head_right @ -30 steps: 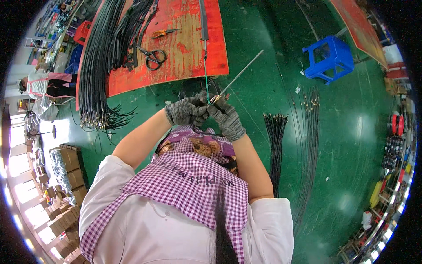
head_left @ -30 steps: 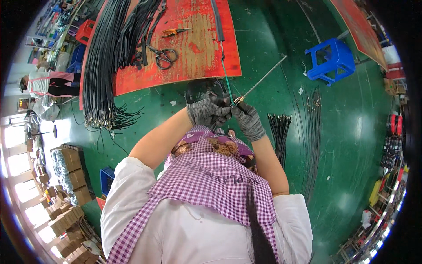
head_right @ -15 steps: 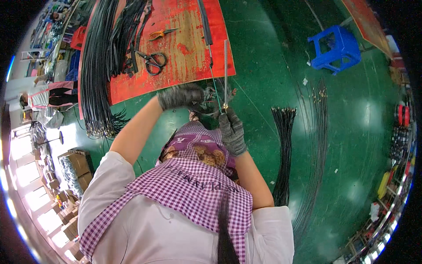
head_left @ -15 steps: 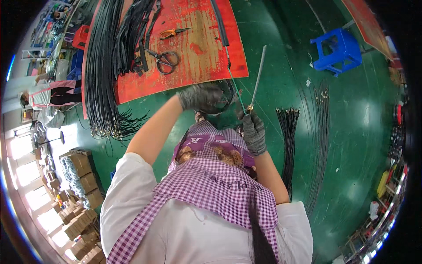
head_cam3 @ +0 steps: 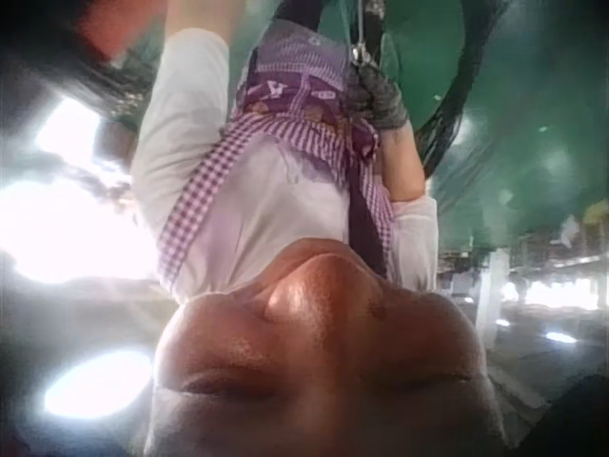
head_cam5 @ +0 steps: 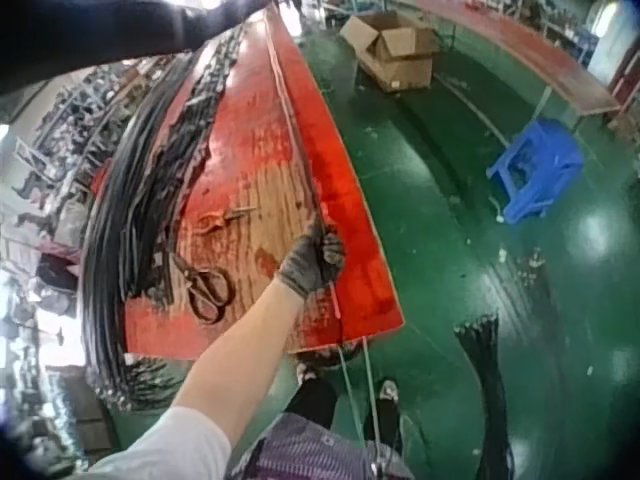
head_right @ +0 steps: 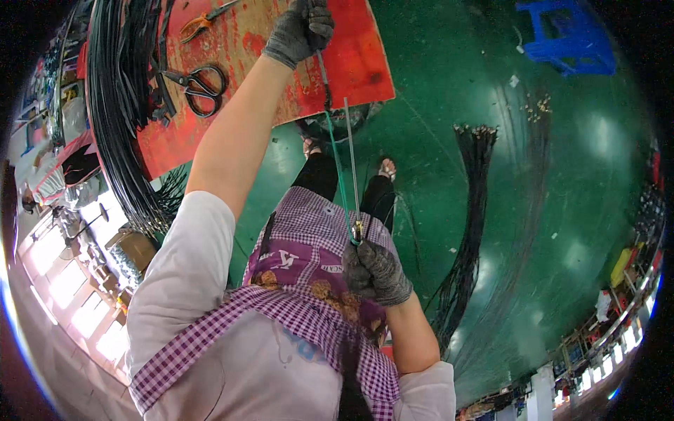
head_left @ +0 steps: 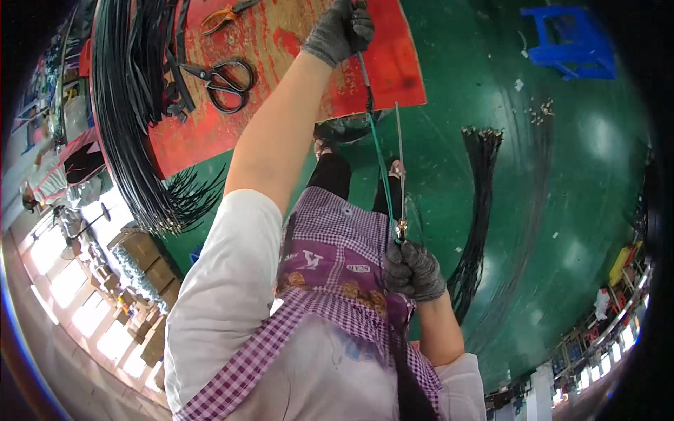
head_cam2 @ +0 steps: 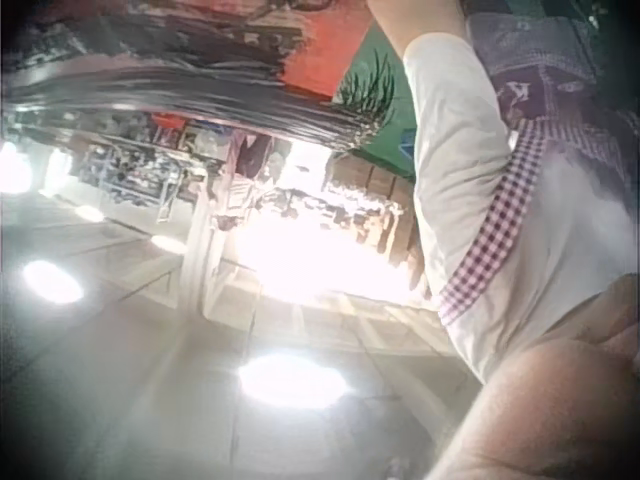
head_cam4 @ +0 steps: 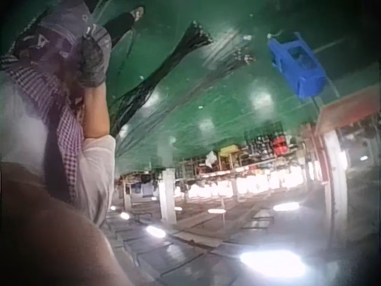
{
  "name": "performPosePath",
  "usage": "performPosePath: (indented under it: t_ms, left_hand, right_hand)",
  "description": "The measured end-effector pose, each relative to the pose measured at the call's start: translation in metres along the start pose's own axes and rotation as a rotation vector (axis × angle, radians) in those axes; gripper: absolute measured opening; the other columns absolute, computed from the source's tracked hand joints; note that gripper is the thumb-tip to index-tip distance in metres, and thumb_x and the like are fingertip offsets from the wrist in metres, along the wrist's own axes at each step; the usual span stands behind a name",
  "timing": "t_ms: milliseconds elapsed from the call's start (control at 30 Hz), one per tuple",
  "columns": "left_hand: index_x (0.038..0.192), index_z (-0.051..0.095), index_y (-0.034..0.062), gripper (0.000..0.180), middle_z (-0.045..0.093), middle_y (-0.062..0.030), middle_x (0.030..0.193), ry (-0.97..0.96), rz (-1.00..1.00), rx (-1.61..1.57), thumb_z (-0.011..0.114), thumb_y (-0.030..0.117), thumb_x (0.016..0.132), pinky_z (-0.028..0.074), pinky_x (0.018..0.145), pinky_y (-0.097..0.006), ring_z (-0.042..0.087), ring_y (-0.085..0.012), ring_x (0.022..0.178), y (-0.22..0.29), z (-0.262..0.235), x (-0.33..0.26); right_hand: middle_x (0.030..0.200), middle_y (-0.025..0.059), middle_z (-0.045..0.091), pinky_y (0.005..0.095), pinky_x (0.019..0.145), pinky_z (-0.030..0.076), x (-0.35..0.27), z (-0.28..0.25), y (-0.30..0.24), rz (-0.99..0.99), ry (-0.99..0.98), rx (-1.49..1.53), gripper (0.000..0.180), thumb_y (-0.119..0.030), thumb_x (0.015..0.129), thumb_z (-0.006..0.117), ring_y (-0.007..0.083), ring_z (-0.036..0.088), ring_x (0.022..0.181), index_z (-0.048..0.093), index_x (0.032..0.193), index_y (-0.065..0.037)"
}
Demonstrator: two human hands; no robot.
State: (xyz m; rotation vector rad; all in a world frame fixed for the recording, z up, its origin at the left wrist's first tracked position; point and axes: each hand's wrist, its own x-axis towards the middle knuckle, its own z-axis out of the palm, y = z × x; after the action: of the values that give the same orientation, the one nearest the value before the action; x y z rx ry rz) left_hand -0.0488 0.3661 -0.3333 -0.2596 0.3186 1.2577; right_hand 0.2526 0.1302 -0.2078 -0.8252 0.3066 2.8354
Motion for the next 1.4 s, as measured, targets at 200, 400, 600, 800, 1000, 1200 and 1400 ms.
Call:
performPosePath:
  t_ms: [200, 400, 600, 800, 1000, 1200, 1400]
  left_hand:
    - [0.051, 0.037, 0.0158, 0.038, 0.028, 0.0042, 0.044, 0.125, -0.086, 0.113, 0.048, 0.042, 0.077, 0.03, 0.035, -0.022, 0.03, -0.0091, 0.037, -0.002, 0.012, 0.009]
    - [0.047, 0.031, 0.0179, 0.042, 0.026, 0.0054, 0.041, 0.273, -0.078, 0.265, 0.051, 0.045, 0.073, 0.027, 0.03, -0.02, 0.029, -0.0069, 0.033, 0.002, 0.017, 0.002]
    - [0.048, 0.032, 0.0185, 0.042, 0.026, 0.0062, 0.04, 0.36, -0.03, 0.374, 0.053, 0.047, 0.07, 0.026, 0.029, -0.019, 0.029, -0.0063, 0.032, -0.003, 0.02, 0.005]
    - [0.048, 0.033, 0.019, 0.041, 0.027, 0.0065, 0.04, 0.384, -0.037, 0.385, 0.053, 0.048, 0.069, 0.026, 0.028, -0.019, 0.03, -0.0059, 0.032, 0.001, 0.023, 0.003]
    - [0.048, 0.033, 0.0185, 0.041, 0.027, 0.0065, 0.04, 0.4, -0.054, 0.348, 0.053, 0.048, 0.069, 0.025, 0.028, -0.019, 0.03, -0.0056, 0.032, -0.001, 0.026, 0.003]
    - [0.046, 0.033, 0.0181, 0.042, 0.028, 0.0062, 0.04, 0.309, -0.133, 0.27, 0.053, 0.048, 0.069, 0.026, 0.028, -0.019, 0.031, -0.0063, 0.032, 0.01, 0.012, 0.005]
    - [0.046, 0.031, 0.0183, 0.044, 0.027, 0.0058, 0.04, 0.354, -0.094, 0.297, 0.052, 0.048, 0.069, 0.026, 0.028, -0.021, 0.03, -0.0072, 0.032, 0.007, 0.016, 0.003]
  right_hand:
    - [0.047, -0.0037, 0.031, 0.0194, 0.029, 0.018, 0.03, -0.02, -0.008, -0.025, 0.009, -0.075, 0.032, -0.037, 0.078, 0.051, 0.0053, 0.023, 0.033, 0.044, 0.07, -0.007]
    - [0.051, -0.0058, 0.034, 0.0188, 0.032, 0.021, 0.07, -0.018, -0.057, 0.0, 0.054, -0.206, 0.028, -0.037, 0.08, 0.048, 0.005, 0.027, 0.037, 0.05, 0.082, -0.009]
    - [0.051, -0.0063, 0.033, 0.0173, 0.03, 0.02, 0.101, -0.027, -0.076, 0.092, -0.103, -0.031, 0.027, -0.037, 0.081, 0.046, 0.0039, 0.026, 0.036, 0.049, 0.082, -0.01]
    - [0.052, -0.0058, 0.035, 0.0171, 0.03, 0.021, 0.101, -0.016, -0.077, 0.048, -0.046, -0.1, 0.028, -0.037, 0.081, 0.046, 0.0038, 0.027, 0.037, 0.049, 0.082, -0.01]
    - [0.052, -0.0056, 0.034, 0.0174, 0.031, 0.02, 0.096, -0.018, -0.074, 0.035, -0.032, -0.157, 0.031, -0.039, 0.081, 0.046, 0.0037, 0.026, 0.038, 0.047, 0.083, -0.008]
    - [0.051, -0.0056, 0.033, 0.0175, 0.031, 0.02, 0.088, -0.018, -0.067, 0.041, -0.03, -0.15, 0.032, -0.039, 0.081, 0.046, 0.0036, 0.026, 0.037, 0.047, 0.082, -0.008]
    - [0.051, -0.0057, 0.034, 0.0175, 0.031, 0.021, 0.091, -0.019, -0.07, 0.057, -0.046, -0.082, 0.03, -0.038, 0.081, 0.045, 0.0038, 0.028, 0.038, 0.048, 0.082, -0.008]
